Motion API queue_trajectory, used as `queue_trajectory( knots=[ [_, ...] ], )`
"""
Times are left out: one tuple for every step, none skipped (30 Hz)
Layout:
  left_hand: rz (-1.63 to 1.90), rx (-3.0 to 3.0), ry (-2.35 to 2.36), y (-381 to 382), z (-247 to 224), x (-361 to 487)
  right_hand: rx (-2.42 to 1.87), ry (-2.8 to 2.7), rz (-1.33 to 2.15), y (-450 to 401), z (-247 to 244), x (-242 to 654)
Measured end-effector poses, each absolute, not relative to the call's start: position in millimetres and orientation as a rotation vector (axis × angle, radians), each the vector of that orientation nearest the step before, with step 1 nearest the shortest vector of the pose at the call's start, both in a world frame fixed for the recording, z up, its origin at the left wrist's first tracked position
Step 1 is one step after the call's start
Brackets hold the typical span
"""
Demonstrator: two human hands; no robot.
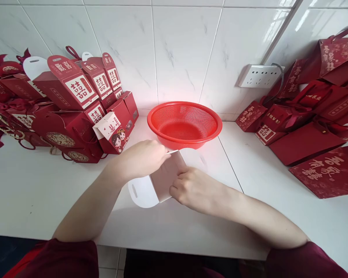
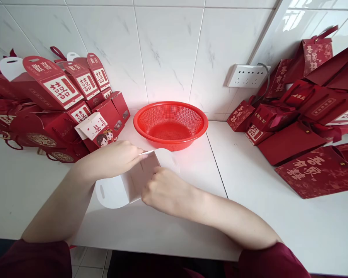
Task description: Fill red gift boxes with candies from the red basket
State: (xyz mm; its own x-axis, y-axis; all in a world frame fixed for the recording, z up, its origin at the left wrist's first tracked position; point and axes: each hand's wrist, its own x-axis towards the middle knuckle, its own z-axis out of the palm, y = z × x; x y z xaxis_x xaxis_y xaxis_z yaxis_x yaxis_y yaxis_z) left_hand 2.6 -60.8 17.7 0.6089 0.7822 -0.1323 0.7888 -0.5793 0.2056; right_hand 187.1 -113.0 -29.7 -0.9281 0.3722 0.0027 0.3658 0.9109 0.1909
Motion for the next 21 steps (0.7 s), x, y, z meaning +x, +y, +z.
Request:
queue_trajectory(
  knots=[
    [-0.042, 2.571, 1.265, -58.8, 16.6, 3.1, 0.593, 3.024, 0.249, -113.0, -28.9, 188.3],
    [-0.053, 2.571, 1.245, -56.8, 16.0, 3.4, 0.604, 3.009, 0.205, -112.6, -28.1, 189.7],
    [-0.053, 2.592, 1.216, -55.1, 15.9, 3.6, 0.621, 2.988, 0.163, -111.6, -27.5, 191.1],
    [-0.023, 2.62, 1.172, -53.7, 16.2, 3.5, 0.646, 2.96, 0.124, -109.5, -27.3, 192.4],
    [0.018, 2.655, 1.119, -52.6, 16.8, 2.9, 0.683, 2.926, 0.085, -106.3, -27.6, 193.6],
    [0.051, 2.687, 1.065, -51.7, 17.4, 2.1, 0.737, 2.893, 0.039, -101.7, -28.6, 194.5],
    [0.057, 2.702, 1.018, -50.8, 17.8, 0.9, 0.806, 2.863, -0.028, -96.0, -30.2, 195.4],
    [0.029, 2.693, 0.984, -49.9, 17.7, -0.3, 0.877, 2.84, -0.117, -89.3, -32.3, 196.2],
    [-0.031, 2.66, 0.959, -48.7, 17.1, -1.5, 0.933, 2.828, -0.225, -82.1, -34.7, 197.0],
    [-0.107, 2.614, 0.937, -47.3, 15.9, -2.5, 0.968, 2.825, -0.335, -74.9, -37.3, 197.8],
    [-0.182, 2.565, 0.915, -45.6, 14.1, -3.1, 0.985, 2.82, -0.424, -68.3, -39.9, 198.6],
    [-0.242, 2.527, 0.891, -43.5, 11.8, -3.2, 0.993, 2.809, -0.474, -62.7, -42.4, 199.2],
    [-0.283, 2.503, 0.863, -41.3, 9.4, -2.9, 1.003, 2.789, -0.482, -58.3, -44.5, 199.5],
    [-0.302, 2.493, 0.839, -39.0, 6.8, -2.3, 1.018, 2.761, -0.455, -55.2, -46.3, 199.6],
    [-0.307, 2.49, 0.822, -36.8, 4.4, -1.4, 1.035, 2.729, -0.413, -53.3, -47.9, 199.4],
    [-0.304, 2.49, 0.817, -34.7, 2.1, -0.4, 1.046, 2.701, -0.371, -52.4, -49.2, 199.0],
    [-0.3, 2.491, 0.82, -32.8, 0.0, 0.6, 1.051, 2.683, -0.341, -52.1, -50.4, 198.4],
    [-0.3, 2.492, 0.832, -31.1, -1.9, 1.5, 1.05, 2.675, -0.321, -52.2, -51.4, 197.9],
    [-0.303, 2.49, 0.85, -29.7, -3.7, 2.1, 1.048, 2.675, -0.306, -52.4, -52.5, 197.5],
    [-0.304, 2.488, 0.869, -28.3, -5.3, 2.6, 1.049, 2.677, -0.292, -52.6, -53.5, 197.1],
    [-0.301, 2.488, 0.879, -27.1, -6.8, 2.9, 1.053, 2.679, -0.281, -52.6, -54.5, 196.7]
  ],
)
